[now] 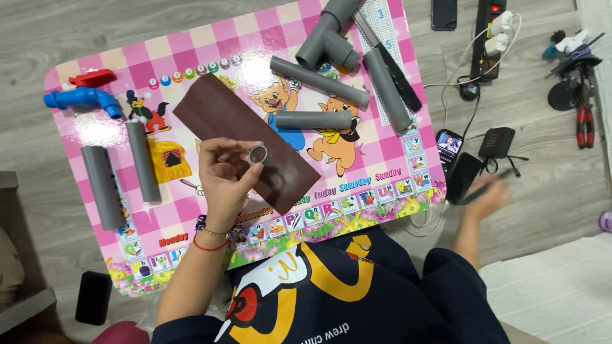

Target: Sanding the cut edges of PVC pipes with sandpaper to prepare them for assembly.

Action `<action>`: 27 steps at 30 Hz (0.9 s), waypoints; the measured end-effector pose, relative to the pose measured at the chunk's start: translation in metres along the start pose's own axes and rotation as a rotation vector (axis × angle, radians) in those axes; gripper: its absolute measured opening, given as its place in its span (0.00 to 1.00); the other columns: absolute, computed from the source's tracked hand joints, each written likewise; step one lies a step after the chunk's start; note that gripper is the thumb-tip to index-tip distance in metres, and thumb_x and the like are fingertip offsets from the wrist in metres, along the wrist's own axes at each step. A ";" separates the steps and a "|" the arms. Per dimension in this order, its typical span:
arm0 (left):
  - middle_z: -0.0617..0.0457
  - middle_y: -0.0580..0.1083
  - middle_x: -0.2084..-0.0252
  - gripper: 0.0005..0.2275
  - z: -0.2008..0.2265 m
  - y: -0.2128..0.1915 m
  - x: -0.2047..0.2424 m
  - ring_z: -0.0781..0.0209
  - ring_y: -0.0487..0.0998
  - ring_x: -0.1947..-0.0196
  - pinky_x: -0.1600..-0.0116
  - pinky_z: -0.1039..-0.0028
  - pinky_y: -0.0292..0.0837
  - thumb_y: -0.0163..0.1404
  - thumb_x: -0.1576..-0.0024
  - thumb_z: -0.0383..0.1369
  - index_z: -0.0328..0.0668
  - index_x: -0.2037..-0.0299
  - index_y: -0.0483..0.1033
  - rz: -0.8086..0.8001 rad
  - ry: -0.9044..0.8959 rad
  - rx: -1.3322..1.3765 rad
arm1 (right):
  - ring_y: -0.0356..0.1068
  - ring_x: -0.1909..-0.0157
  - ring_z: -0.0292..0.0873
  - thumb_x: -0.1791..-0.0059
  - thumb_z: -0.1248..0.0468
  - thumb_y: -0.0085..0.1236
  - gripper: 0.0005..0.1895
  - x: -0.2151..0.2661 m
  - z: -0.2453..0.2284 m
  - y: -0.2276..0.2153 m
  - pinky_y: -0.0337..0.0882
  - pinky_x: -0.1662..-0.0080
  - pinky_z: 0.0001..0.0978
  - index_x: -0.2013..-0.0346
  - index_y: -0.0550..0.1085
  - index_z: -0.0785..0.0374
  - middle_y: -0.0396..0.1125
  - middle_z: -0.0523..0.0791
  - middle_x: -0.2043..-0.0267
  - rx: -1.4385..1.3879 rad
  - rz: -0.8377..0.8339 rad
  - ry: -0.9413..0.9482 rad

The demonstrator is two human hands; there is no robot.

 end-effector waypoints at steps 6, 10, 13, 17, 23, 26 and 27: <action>0.43 0.70 0.59 0.20 0.006 0.005 -0.001 0.61 0.72 0.62 0.58 0.80 0.70 0.49 0.57 0.18 0.45 0.59 0.55 -0.002 0.025 -0.144 | 0.57 0.55 0.52 0.56 0.63 0.52 0.09 0.071 -0.002 0.020 0.55 0.53 0.39 0.64 0.72 0.64 0.60 0.55 0.57 -0.247 -0.347 0.198; 0.43 0.69 0.58 0.19 0.012 0.009 -0.001 0.62 0.71 0.62 0.56 0.79 0.68 0.49 0.55 0.19 0.44 0.59 0.54 -0.017 0.045 -0.144 | 0.57 0.55 0.48 0.57 0.63 0.51 0.05 0.057 -0.005 0.033 0.52 0.51 0.37 0.72 0.70 0.62 0.65 0.46 0.63 -0.302 -0.429 0.106; 0.43 0.69 0.57 0.18 0.012 0.009 0.000 0.64 0.70 0.64 0.58 0.80 0.68 0.48 0.55 0.19 0.45 0.60 0.54 -0.015 0.047 -0.117 | 0.60 0.61 0.49 0.54 0.62 0.50 0.06 0.001 0.001 0.010 0.54 0.54 0.39 0.71 0.68 0.61 0.64 0.47 0.68 -0.294 -0.248 0.178; 0.43 0.68 0.57 0.18 0.004 0.008 0.003 0.64 0.69 0.64 0.60 0.80 0.68 0.46 0.55 0.18 0.44 0.59 0.54 -0.010 -0.028 -0.040 | 0.65 0.63 0.47 0.50 0.57 0.35 0.15 -0.109 -0.024 -0.072 0.66 0.57 0.40 0.61 0.63 0.68 0.64 0.51 0.67 -1.003 0.170 0.372; 0.44 0.66 0.59 0.13 -0.016 0.015 0.008 0.64 0.67 0.69 0.62 0.79 0.67 0.42 0.51 0.24 0.41 0.56 0.56 -0.039 -0.168 0.146 | 0.63 0.60 0.40 0.52 0.46 0.30 0.27 -0.172 -0.172 -0.157 0.63 0.56 0.32 0.49 0.63 0.61 0.64 0.48 0.61 -1.857 0.049 0.344; 0.44 0.67 0.64 0.13 -0.023 0.015 0.004 0.64 0.69 0.73 0.67 0.79 0.69 0.42 0.49 0.33 0.40 0.57 0.56 -0.036 -0.159 0.113 | 0.60 0.59 0.41 0.55 0.48 0.37 0.24 -0.151 -0.317 -0.207 0.61 0.51 0.32 0.53 0.63 0.62 0.60 0.48 0.59 -2.043 -0.538 -0.218; 0.43 0.68 0.67 0.15 -0.025 0.014 0.003 0.64 0.70 0.76 0.72 0.79 0.71 0.41 0.48 0.40 0.39 0.57 0.56 -0.015 -0.138 0.085 | 0.60 0.62 0.42 0.60 0.51 0.51 0.26 -0.123 -0.372 -0.221 0.58 0.51 0.30 0.56 0.66 0.68 0.59 0.50 0.62 -1.965 -0.943 -0.512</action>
Point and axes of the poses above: each hand's wrist, its own x-axis away from the middle knuckle, its own y-axis out of the palm, z = x × y, the point moved 9 cm from there along -x, towards the middle knuckle
